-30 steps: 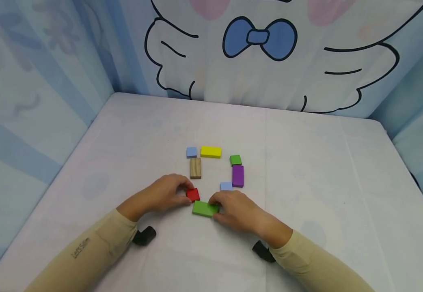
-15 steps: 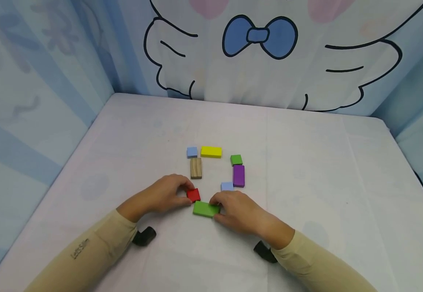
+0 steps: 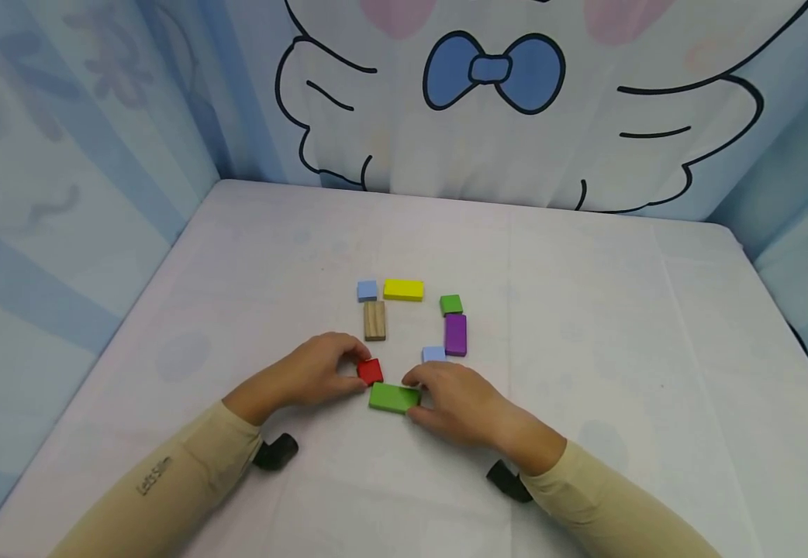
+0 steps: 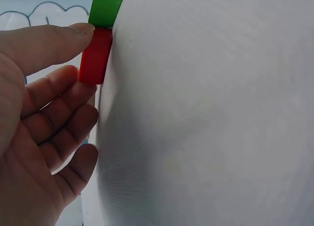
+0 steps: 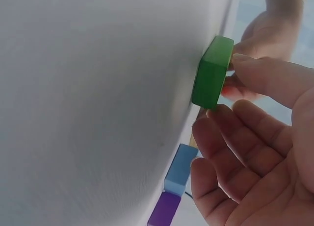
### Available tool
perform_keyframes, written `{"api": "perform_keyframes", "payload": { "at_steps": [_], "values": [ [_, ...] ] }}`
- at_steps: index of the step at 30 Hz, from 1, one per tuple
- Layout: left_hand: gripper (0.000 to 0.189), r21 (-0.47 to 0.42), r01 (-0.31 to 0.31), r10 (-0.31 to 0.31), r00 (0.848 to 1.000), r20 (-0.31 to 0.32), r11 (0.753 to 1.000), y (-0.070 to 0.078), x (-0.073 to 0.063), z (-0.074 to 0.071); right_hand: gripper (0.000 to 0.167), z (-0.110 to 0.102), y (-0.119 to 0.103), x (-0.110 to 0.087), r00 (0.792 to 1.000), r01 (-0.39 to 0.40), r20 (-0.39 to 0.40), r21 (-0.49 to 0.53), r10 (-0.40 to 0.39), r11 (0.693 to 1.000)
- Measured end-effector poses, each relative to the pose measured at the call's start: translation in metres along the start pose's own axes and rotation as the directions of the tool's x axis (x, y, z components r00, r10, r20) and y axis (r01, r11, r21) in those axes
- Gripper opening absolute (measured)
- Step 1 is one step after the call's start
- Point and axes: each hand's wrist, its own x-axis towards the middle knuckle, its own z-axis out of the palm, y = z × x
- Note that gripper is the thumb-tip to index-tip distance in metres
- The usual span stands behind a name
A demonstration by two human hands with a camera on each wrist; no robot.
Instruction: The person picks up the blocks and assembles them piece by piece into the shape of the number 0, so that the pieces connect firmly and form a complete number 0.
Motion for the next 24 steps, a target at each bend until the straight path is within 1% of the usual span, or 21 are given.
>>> {"api": "perform_keyframes", "payload": {
  "at_steps": [7,15,24],
  "values": [
    [0.031,0.002,0.009,-0.009,1.000,0.001,1.000,0.000,-0.001,0.000,0.032,-0.007,0.004,-0.003,0.999,-0.043,-0.011,0.025,0.044,0.999],
    [0.030,0.005,0.013,-0.013,1.000,-0.005,1.000,0.000,0.000,0.001,0.035,-0.017,0.014,-0.005,0.993,-0.104,-0.061,0.031,0.106,0.994],
    [0.030,0.006,0.001,-0.001,1.000,-0.008,1.000,0.000,0.000,-0.001,0.032,-0.025,0.028,-0.005,0.985,-0.103,-0.136,0.014,0.104,0.995]
  ]
}}
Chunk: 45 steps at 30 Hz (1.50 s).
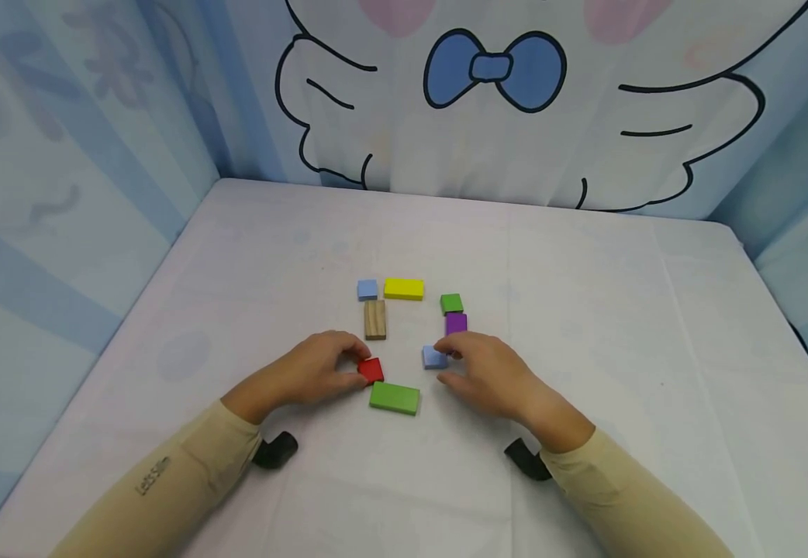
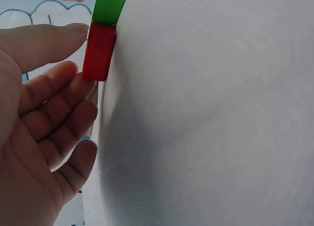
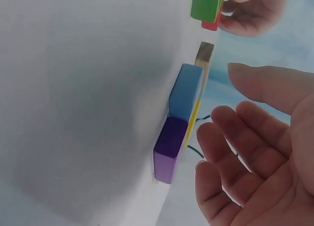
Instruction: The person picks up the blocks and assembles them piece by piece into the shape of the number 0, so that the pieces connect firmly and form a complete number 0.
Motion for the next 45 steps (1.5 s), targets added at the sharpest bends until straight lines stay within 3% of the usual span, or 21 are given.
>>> {"api": "perform_keyframes", "payload": {
  "at_steps": [12,24,34,45],
  "values": [
    [0.029,0.011,-0.002,0.003,1.000,-0.011,1.000,-0.001,0.002,0.000,0.033,0.000,0.006,0.007,0.999,0.019,-0.037,-0.042,-0.020,0.999],
    [0.028,0.011,0.011,-0.011,1.000,0.004,1.000,0.000,0.003,-0.001,0.032,0.001,0.008,0.012,1.000,-0.009,-0.012,-0.036,0.008,0.999],
    [0.027,0.006,0.021,-0.021,1.000,0.009,1.000,-0.002,0.005,-0.001,0.026,0.005,0.008,0.015,0.999,0.028,-0.017,-0.073,-0.029,0.997],
    [0.027,-0.006,0.029,-0.028,0.999,0.014,1.000,-0.003,0.005,0.000,0.022,0.008,0.008,0.016,1.000,0.018,-0.014,-0.093,-0.020,0.996]
  ]
}}
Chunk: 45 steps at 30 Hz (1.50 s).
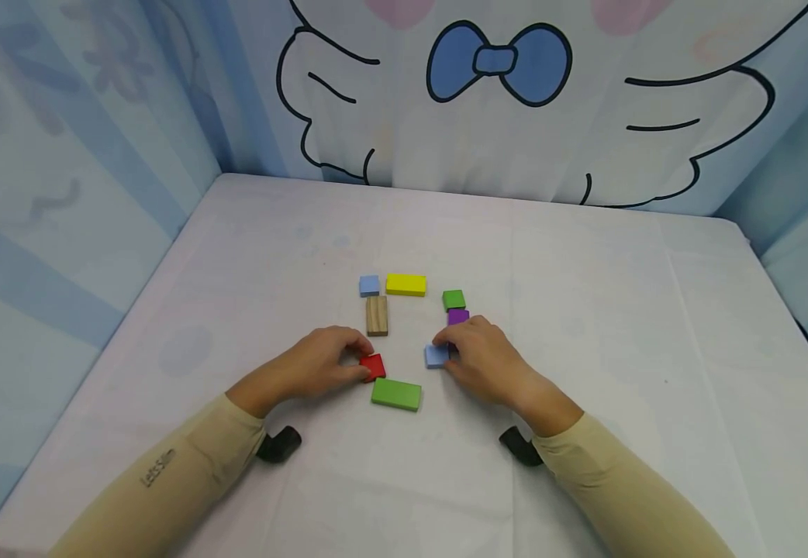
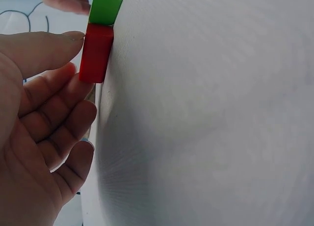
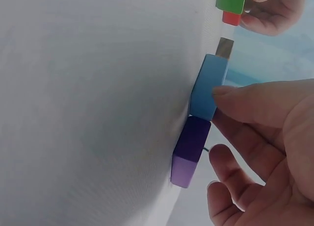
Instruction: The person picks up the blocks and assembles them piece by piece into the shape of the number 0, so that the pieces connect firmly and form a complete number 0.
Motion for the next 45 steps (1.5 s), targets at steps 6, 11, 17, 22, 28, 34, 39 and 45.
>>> {"api": "perform_keyframes", "payload": {
  "at_steps": [6,11,17,22,28,34,39,45],
  "values": [
    [0.027,0.000,0.007,-0.007,1.000,0.000,1.000,0.0011,-0.0006,0.0003,0.024,-0.0008,0.0003,-0.0003,1.000,0.002,0.013,0.008,-0.003,1.000],
    [0.028,-0.001,0.013,-0.013,1.000,-0.001,1.000,0.0027,-0.0015,-0.0003,0.025,-0.0001,0.0007,0.0002,1.000,-0.005,0.018,0.008,0.005,1.000],
    [0.028,-0.010,0.018,-0.018,1.000,0.002,1.000,0.0027,-0.0017,0.0009,0.024,0.0012,0.0016,0.0009,1.000,-0.004,0.019,0.008,0.003,1.000],
    [0.028,-0.013,0.008,-0.008,1.000,0.001,1.000,0.0016,-0.0020,0.0004,0.026,0.0010,0.0015,0.0013,1.000,0.003,0.015,0.014,-0.003,1.000],
    [0.025,-0.013,-0.023,0.023,1.000,-0.004,1.000,-0.0008,-0.0023,0.0002,0.038,-0.0001,-0.0023,0.0035,0.999,-0.042,0.024,0.005,0.042,0.999],
    [0.025,-0.009,-0.032,0.032,0.999,-0.009,0.999,-0.0012,-0.0027,0.0000,0.037,-0.0005,-0.0064,0.0054,0.997,-0.075,0.031,-0.009,0.076,0.997],
    [0.025,-0.005,-0.031,0.031,0.999,-0.009,1.000,-0.0020,-0.0025,0.0003,0.033,-0.0012,-0.0068,0.0063,0.997,-0.063,0.036,-0.023,0.064,0.998],
    [0.026,-0.001,-0.041,0.041,0.999,-0.010,0.999,-0.0029,-0.0018,0.0002,0.031,-0.0030,-0.0041,0.0055,0.998,-0.051,0.037,-0.022,0.052,0.998]
  ]
}}
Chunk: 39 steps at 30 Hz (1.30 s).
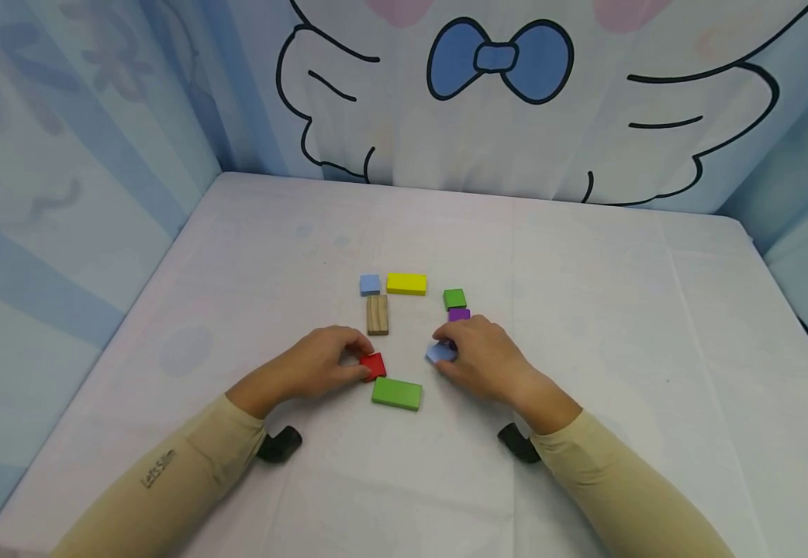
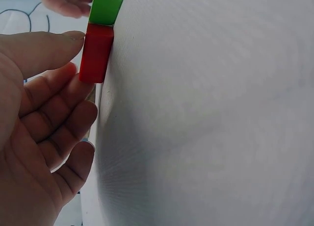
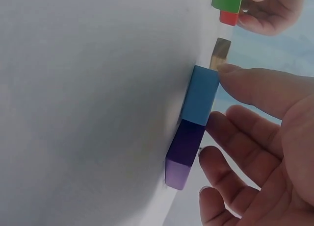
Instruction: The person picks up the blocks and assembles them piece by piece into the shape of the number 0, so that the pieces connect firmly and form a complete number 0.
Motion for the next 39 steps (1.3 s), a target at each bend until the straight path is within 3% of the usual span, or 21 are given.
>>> {"api": "perform_keyframes", "payload": {
  "at_steps": [14,39],
  "values": [
    [0.027,-0.009,0.010,-0.010,1.000,0.002,1.000,0.002,0.001,0.000,0.030,-0.001,0.009,-0.005,1.000,0.004,-0.014,-0.001,-0.004,1.000],
    [0.028,-0.012,0.035,-0.035,0.999,0.012,0.999,0.004,0.002,0.000,0.021,0.001,0.010,-0.012,0.994,0.099,-0.047,-0.088,-0.103,0.991]
  ]
}}
